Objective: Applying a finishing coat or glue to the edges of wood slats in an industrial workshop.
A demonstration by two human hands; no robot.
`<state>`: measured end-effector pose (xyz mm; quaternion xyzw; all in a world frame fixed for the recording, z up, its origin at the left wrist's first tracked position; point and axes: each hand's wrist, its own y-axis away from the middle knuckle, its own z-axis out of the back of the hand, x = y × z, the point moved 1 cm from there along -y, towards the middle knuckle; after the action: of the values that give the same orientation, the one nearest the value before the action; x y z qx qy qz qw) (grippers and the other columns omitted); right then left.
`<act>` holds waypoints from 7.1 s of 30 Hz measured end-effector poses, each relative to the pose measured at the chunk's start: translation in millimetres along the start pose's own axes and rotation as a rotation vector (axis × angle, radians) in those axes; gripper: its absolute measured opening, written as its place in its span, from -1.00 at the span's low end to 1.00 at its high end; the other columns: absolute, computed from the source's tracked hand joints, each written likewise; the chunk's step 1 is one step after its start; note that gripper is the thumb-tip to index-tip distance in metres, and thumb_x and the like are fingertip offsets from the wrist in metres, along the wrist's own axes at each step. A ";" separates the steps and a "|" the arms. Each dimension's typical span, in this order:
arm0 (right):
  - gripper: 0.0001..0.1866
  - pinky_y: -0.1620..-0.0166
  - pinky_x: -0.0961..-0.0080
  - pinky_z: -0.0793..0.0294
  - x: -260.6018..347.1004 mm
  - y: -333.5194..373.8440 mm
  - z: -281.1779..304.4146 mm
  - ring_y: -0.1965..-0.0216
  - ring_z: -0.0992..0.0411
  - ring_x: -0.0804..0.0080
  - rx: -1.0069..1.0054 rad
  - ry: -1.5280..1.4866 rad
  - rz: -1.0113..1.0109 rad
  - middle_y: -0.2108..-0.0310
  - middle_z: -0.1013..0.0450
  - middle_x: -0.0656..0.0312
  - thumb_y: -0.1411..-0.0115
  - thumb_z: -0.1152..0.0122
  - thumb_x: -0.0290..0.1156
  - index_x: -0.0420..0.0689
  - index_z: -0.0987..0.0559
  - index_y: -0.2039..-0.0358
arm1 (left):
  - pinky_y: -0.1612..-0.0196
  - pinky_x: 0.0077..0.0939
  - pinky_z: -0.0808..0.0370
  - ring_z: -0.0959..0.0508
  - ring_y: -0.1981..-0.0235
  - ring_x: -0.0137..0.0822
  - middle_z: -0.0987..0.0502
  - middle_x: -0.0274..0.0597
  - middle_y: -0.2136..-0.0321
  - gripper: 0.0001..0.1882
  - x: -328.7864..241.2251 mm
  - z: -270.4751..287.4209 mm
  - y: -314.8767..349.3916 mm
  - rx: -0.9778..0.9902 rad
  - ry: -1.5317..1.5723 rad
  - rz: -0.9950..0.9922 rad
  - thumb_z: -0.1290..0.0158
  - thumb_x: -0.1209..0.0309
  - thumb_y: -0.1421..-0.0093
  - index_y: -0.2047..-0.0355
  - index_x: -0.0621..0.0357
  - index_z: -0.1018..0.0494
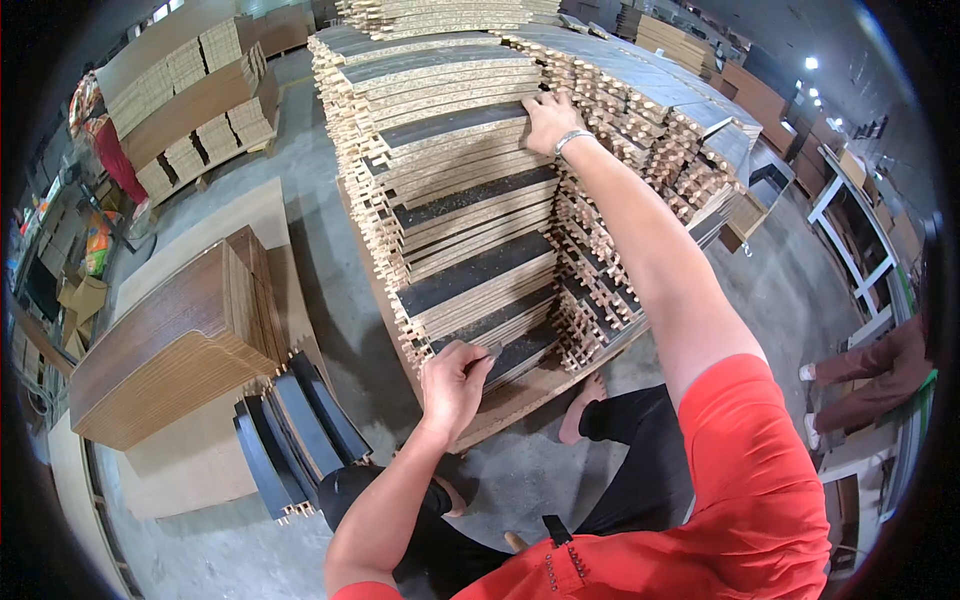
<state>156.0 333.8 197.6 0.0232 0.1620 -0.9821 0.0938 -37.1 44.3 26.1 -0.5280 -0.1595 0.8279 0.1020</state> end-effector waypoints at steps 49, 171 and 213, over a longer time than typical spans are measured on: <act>-0.30 0.02 0.46 -0.44 20.1 460.2 -152.6 0.14 -0.51 0.29 0.141 -1.068 -0.434 0.18 -0.52 0.03 0.31 -0.54 -0.43 -0.35 -0.49 0.08 | 0.24 -0.24 -0.49 -0.57 0.37 -0.04 -0.55 -0.09 0.43 -0.94 83.6 -62.2 -15.4 0.107 -0.474 0.074 -0.14 0.44 -0.03 0.47 0.13 -0.54; -0.62 0.69 0.59 -0.05 20.1 469.0 -132.9 0.77 -0.15 0.51 0.663 -2.057 -1.409 0.57 -0.43 0.09 -0.26 0.26 -0.10 -0.14 -0.41 0.39 | 0.45 -0.31 -0.42 -0.48 0.51 -0.13 -0.42 -0.19 0.61 -0.95 -19.5 -135.8 125.8 0.467 -0.151 -0.360 -0.10 0.51 0.02 0.58 0.15 -0.46; -0.75 0.08 0.54 -0.45 -149.1 414.7 25.2 0.15 -0.42 0.54 -0.377 -1.036 -0.304 0.25 -0.44 0.31 -0.12 -0.17 -0.59 -0.19 -0.52 0.15 | 0.43 -0.54 -0.39 -0.46 0.54 -0.43 -0.48 -0.21 0.60 -0.93 16.9 -106.0 115.0 0.200 0.120 0.224 -0.20 0.61 0.00 0.50 0.31 -0.50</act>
<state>381.5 -33.7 102.7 -0.5018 0.2687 -0.8219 0.0212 51.8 -40.2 -72.4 -0.5781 -0.0100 0.8129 0.0705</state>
